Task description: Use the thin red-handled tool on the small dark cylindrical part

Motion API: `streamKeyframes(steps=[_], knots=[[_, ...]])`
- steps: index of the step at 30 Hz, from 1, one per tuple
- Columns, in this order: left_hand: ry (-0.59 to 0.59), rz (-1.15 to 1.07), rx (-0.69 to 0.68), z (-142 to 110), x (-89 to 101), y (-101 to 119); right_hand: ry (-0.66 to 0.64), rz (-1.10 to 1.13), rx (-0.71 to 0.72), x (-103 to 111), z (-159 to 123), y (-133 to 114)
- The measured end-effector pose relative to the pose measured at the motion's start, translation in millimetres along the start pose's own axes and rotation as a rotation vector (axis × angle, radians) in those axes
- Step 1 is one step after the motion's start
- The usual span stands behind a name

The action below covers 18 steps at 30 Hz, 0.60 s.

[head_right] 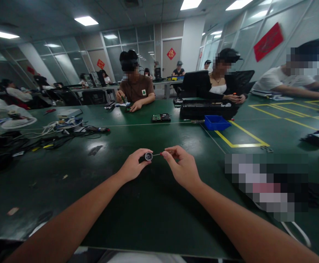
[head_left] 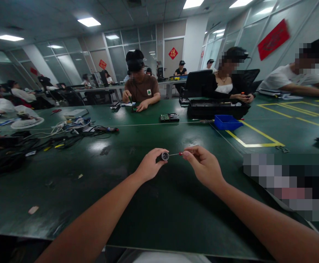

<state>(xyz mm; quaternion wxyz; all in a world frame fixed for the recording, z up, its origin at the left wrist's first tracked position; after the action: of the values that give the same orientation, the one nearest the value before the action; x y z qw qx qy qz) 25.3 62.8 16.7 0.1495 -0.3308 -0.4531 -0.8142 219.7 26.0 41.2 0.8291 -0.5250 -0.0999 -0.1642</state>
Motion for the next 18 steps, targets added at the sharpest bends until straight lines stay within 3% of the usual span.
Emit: streamKeyframes(steps=[3, 9, 14, 18], knots=[[-0.033, 0.003, 0.004, -0.4, -1.6, -0.6, -0.007, -0.085, 0.016, 2.6, -0.2, -5.1], [-0.051, 0.049, -0.014, -1.1, -3.8, 1.1, -0.097, -0.034, 0.051, -4.5, -3.5, -14.2], [-0.074, 0.076, -0.018, -1.3, -4.3, 5.3, -0.010, -0.163, 0.026, -0.1, -2.8, -15.8], [-0.039, 0.083, -0.003, -1.2, -1.9, 4.4, 0.018, -0.079, 0.051, -0.3, -3.9, -12.1]])
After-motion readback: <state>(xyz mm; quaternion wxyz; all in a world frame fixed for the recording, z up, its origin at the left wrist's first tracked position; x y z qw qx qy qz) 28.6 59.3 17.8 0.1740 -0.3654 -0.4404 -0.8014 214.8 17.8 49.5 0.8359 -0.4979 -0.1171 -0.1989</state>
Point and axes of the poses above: each hand's wrist, its own z-axis towards the middle knuckle, its own x-axis out of the back of the hand, y = z × x, the point moved 6 cm from there along z, towards the middle knuckle, and after that the axes turned 5 degrees about z, right-handed, at the moved point
